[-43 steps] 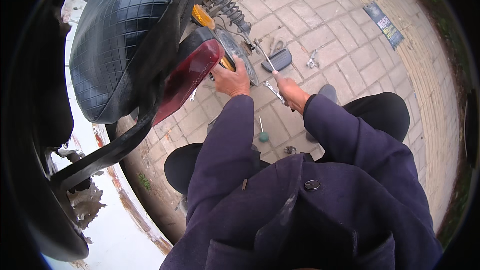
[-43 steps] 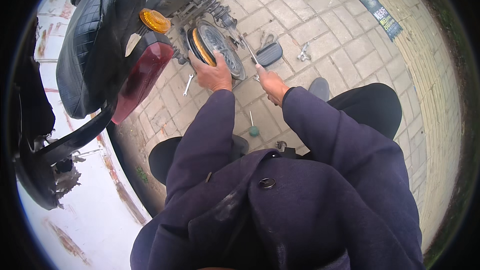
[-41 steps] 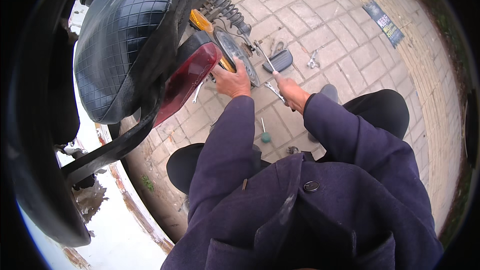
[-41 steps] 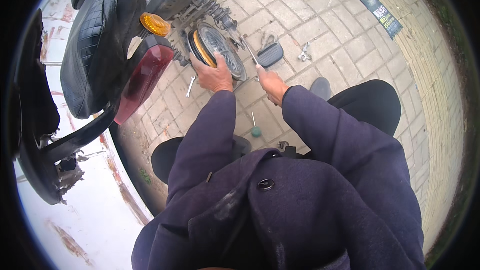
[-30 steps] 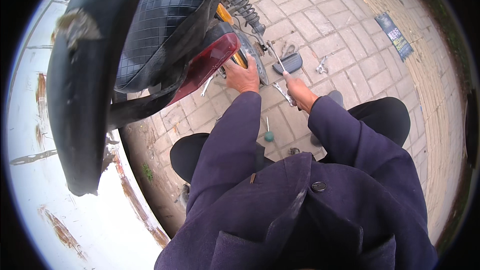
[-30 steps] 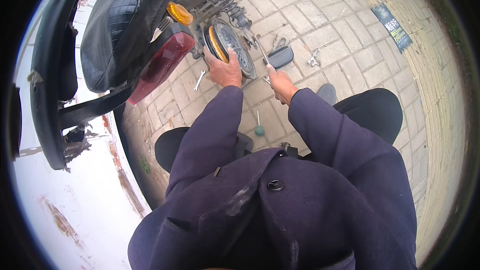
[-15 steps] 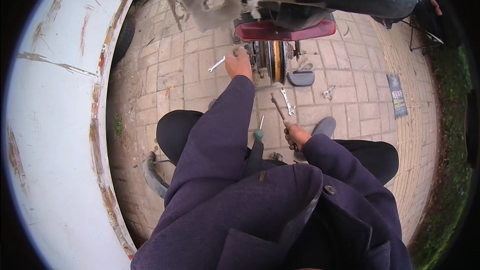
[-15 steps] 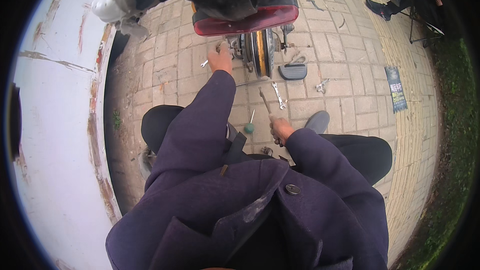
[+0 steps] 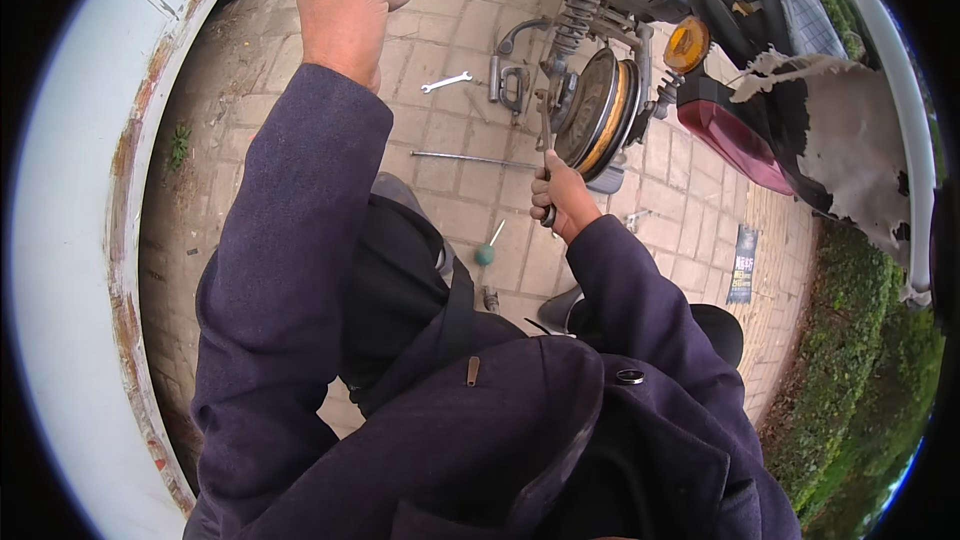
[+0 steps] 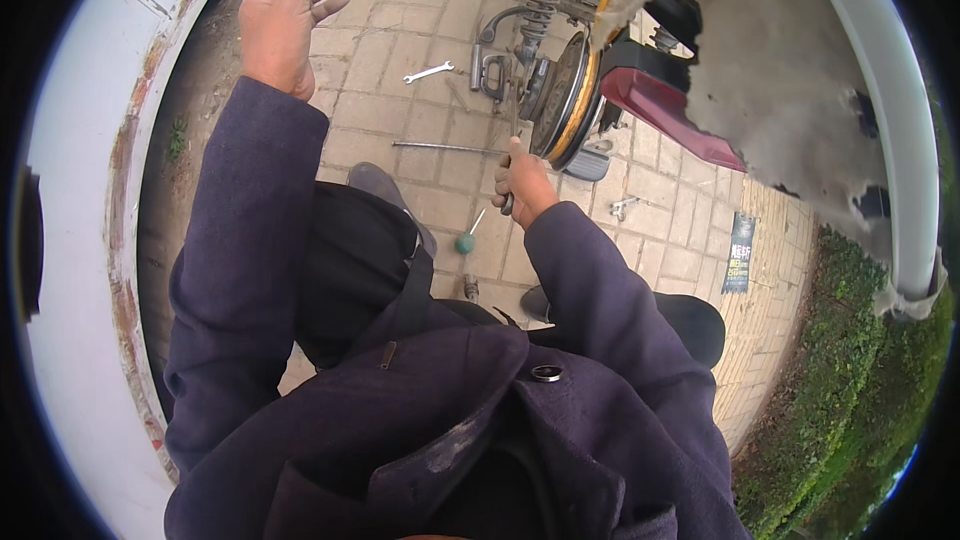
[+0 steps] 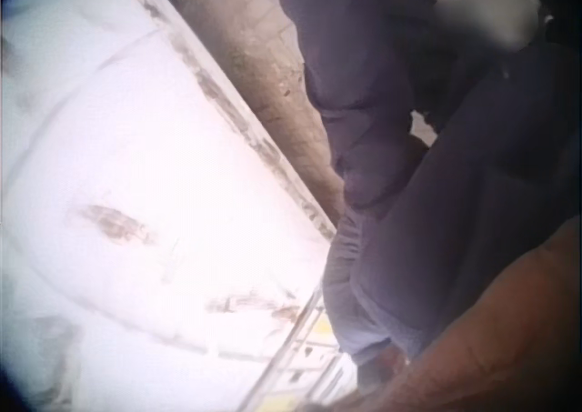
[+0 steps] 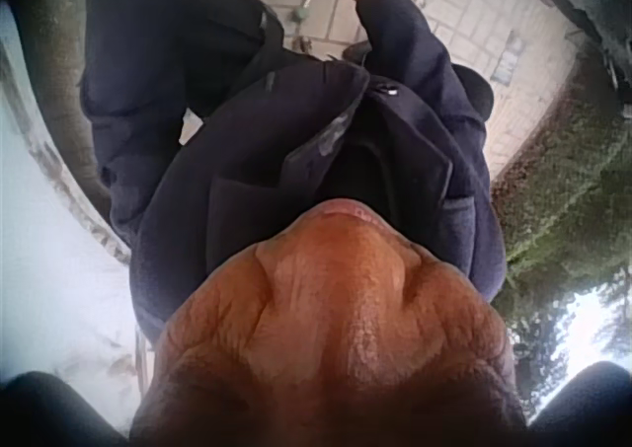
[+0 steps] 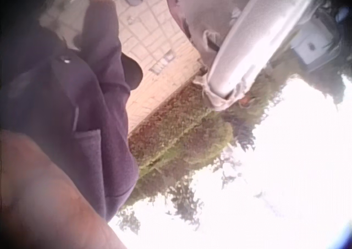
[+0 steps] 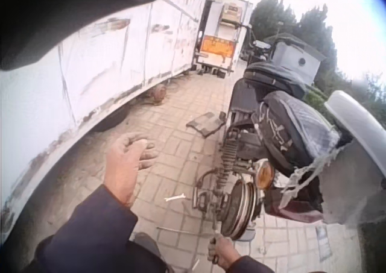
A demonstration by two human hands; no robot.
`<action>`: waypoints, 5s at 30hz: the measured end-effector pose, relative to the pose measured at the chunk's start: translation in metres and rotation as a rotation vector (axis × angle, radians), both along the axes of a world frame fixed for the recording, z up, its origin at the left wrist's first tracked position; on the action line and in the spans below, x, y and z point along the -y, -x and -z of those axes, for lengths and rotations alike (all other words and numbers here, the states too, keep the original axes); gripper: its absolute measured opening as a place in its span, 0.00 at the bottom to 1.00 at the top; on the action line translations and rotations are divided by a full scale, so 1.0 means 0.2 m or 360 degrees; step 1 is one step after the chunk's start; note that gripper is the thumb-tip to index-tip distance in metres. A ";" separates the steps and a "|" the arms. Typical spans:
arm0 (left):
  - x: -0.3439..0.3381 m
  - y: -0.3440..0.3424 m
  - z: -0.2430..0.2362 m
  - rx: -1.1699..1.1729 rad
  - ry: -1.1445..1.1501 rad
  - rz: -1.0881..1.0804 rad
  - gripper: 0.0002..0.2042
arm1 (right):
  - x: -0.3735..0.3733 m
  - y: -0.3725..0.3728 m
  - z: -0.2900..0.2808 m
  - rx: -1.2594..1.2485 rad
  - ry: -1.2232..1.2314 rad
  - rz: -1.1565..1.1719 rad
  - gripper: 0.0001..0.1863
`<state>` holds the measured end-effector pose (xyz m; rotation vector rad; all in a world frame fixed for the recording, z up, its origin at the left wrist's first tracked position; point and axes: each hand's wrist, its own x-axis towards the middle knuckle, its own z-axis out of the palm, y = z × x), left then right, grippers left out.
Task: The person squats beside a scooter and uses a wrench to loosen and tighten bolts on the rear wheel hub. They repeatedly adjust the wheel cover and hub components, occasionally picking up and setting down tools on the paved ground.
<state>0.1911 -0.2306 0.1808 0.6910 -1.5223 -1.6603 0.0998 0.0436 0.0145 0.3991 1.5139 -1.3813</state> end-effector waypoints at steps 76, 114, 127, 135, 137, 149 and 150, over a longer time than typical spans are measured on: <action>-0.12 -0.17 -0.08 -0.0145 0.0036 0.0786 0.14 | 0.15 0.09 -0.05 -0.0152 -0.0200 -0.0069 0.17; 0.06 0.07 -0.10 0.0178 -0.0054 0.0807 0.19 | 0.20 0.05 0.11 -0.0596 -0.0549 -0.0313 0.18; -0.27 0.34 -0.07 -0.0647 0.1079 0.0972 0.38 | -0.02 -0.09 0.66 -0.1798 -0.1027 -0.0533 0.25; -0.44 0.52 -0.10 -0.0738 0.1520 0.0912 0.36 | -0.06 -0.18 1.08 -0.1942 -0.0834 -0.0395 0.23; -0.43 0.54 -0.10 -0.0731 0.1559 0.0919 0.36 | -0.04 -0.17 1.13 -0.1960 -0.0737 -0.0273 0.23; -0.34 0.55 -0.10 -0.0672 0.1587 0.0959 0.32 | 0.09 -0.10 1.23 -0.1660 -0.1114 -0.0301 0.26; -0.34 0.55 -0.10 -0.0663 0.1590 0.0965 0.31 | 0.10 -0.09 1.23 -0.1647 -0.1108 -0.0290 0.27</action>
